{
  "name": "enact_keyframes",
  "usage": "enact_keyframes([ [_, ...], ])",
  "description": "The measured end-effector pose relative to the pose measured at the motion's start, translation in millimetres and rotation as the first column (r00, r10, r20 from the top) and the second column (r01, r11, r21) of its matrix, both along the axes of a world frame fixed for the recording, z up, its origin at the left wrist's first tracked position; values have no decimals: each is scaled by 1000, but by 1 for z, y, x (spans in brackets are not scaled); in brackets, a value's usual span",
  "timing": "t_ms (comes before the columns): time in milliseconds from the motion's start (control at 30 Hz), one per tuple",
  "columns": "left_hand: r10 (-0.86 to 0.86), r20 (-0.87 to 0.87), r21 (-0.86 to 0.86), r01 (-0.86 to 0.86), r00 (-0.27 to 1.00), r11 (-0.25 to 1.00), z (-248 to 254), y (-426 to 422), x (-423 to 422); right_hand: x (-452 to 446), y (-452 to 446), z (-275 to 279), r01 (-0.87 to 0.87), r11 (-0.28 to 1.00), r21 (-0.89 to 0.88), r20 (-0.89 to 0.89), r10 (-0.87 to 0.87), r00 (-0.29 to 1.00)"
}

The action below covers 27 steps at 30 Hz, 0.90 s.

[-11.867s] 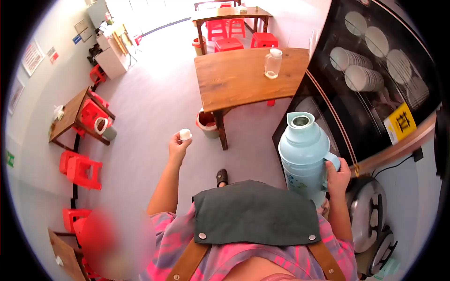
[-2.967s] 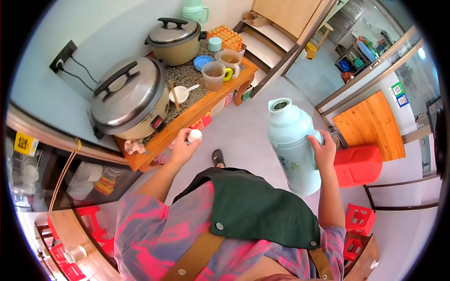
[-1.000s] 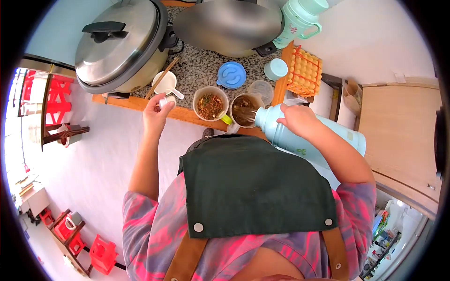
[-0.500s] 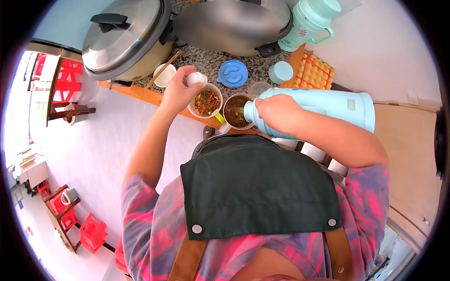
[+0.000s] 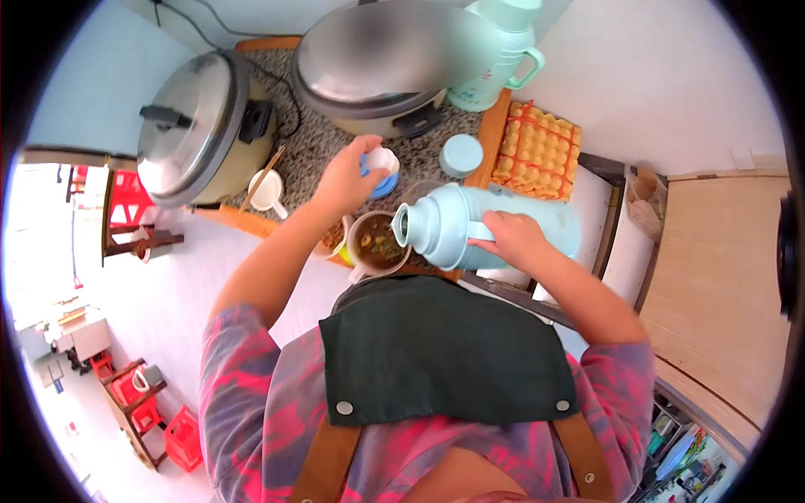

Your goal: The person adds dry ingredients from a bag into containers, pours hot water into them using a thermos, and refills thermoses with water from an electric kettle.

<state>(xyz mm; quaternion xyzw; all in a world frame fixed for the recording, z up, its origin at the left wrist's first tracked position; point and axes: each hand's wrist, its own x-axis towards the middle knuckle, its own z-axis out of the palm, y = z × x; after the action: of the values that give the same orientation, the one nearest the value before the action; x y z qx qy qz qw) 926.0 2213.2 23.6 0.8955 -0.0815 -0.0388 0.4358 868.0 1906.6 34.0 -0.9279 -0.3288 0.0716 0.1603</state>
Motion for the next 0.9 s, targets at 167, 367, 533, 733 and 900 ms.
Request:
enact_keyframes([
  [167,-195,62,-115,201,979,973,-27,-99,39,-23,-103,-31,660,697,280,-381,-550,743],
  [367,-365,-144,352,393,920,850,-129,-190,108,-33,-184,-49,869,124,479,-528,-750,398],
  [533,-297,-333,500,435,895,749,-150,-207,122,1,-202,-55,675,-238,699,-649,-607,458],
  [733,-344,-413,567,534,843,627,-149,-188,110,83,-171,-61,566,-347,748,-662,-452,598],
  [900,-270,-452,565,507,850,651,-155,-132,88,133,-119,-70,589,-205,782,-597,-518,613],
])
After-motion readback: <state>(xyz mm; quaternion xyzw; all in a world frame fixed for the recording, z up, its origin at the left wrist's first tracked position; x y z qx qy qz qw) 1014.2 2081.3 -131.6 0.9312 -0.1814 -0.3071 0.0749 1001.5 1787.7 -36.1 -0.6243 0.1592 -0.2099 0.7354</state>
